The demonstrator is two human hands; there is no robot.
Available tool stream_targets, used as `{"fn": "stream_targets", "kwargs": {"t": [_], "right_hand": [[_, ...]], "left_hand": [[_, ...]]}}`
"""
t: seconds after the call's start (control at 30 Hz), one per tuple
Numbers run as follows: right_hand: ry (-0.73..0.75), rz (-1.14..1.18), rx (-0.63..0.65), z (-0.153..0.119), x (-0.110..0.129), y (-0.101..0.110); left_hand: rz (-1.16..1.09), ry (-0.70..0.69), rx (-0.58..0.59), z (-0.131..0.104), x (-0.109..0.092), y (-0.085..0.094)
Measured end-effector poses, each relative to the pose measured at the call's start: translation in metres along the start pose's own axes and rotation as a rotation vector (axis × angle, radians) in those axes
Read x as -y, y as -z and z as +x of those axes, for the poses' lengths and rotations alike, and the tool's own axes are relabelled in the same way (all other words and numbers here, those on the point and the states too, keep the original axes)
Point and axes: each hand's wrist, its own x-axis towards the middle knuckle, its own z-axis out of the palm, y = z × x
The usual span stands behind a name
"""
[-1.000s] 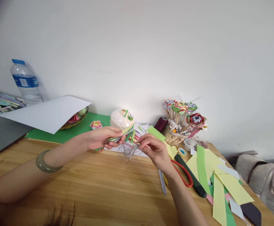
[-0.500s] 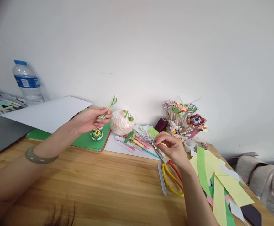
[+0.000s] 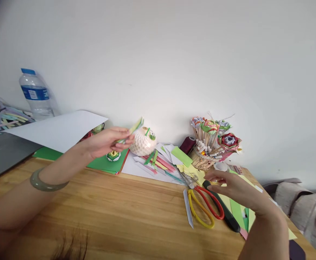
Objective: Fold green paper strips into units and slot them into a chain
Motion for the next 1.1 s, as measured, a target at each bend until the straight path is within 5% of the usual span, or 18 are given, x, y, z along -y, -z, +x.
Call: {"fn": "stream_targets", "kwargs": {"t": [0.1, 0.2, 0.33, 0.47, 0.67, 1.1], "right_hand": [[-0.040, -0.102, -0.246, 0.000, 0.047, -0.010], [0.056, 0.230, -0.422, 0.015, 0.112, -0.036], [0.291, 0.612, 0.009, 0.046, 0.160, -0.071], [0.196, 0.521, -0.047, 0.058, 0.154, -0.073], [0.226, 0.456, -0.255, 0.042, 0.151, -0.055], [0.212, 0.345, -0.591, 0.054, 0.168, -0.094]], "left_hand": [[0.083, 0.045, 0.102, 0.000, 0.012, -0.016], [0.119, 0.088, 0.136, -0.001, 0.019, -0.027], [0.113, 0.105, 0.067, 0.000, 0.024, -0.027], [0.083, 0.062, 0.028, 0.006, 0.029, -0.019], [0.037, 0.016, -0.056, 0.015, 0.037, -0.015], [0.327, -0.199, -0.134, 0.009, 0.051, -0.045]]}}
